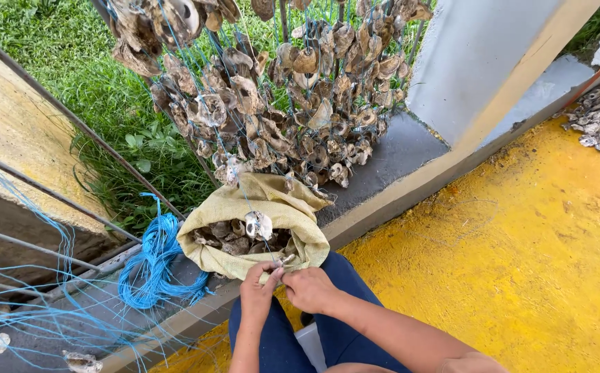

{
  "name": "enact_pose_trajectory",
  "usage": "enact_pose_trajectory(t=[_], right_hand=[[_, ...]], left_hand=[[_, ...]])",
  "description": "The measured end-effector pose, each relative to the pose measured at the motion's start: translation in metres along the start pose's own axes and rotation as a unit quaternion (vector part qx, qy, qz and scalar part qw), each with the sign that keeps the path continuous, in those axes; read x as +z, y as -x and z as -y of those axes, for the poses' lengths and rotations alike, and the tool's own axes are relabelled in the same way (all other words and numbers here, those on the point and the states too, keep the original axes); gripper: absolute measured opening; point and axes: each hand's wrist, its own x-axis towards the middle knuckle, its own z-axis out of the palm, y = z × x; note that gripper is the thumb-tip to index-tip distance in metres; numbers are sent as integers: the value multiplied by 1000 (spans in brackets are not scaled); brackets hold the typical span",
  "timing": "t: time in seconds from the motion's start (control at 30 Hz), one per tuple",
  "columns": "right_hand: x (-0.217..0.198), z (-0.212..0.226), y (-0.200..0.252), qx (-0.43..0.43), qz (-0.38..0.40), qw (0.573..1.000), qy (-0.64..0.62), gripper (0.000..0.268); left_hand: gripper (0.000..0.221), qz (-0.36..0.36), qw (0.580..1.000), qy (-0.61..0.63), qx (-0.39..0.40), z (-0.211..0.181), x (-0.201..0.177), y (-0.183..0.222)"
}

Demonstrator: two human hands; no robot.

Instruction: The recorder strings dried oyster shells onto blue fishing lines for aquaculture purposes.

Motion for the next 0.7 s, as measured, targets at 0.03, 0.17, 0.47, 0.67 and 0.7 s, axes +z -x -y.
enact_pose_trajectory(t=[0.03, 0.17, 0.47, 0.67, 0.7], right_hand=[[-1, 0, -1, 2, -2, 1000, 1, 18], [1, 0, -1, 5, 7, 1000, 19, 20], [15, -5, 1, 2, 12, 999, 35, 19], [16, -2, -7, -11, 16, 999, 28, 18], [18, -4, -7, -15, 17, 999, 24, 17]], left_hand=[[16, 2, 1000, 1, 2, -2, 3, 0], [18, -39, 998, -50, -29, -7, 13, 4], [18, -80, 994, -44, -61, -6, 19, 13], [19, -116, 989, -68, -53, -10, 20, 8], [20, -123, 989, -54, -67, -10, 21, 9]])
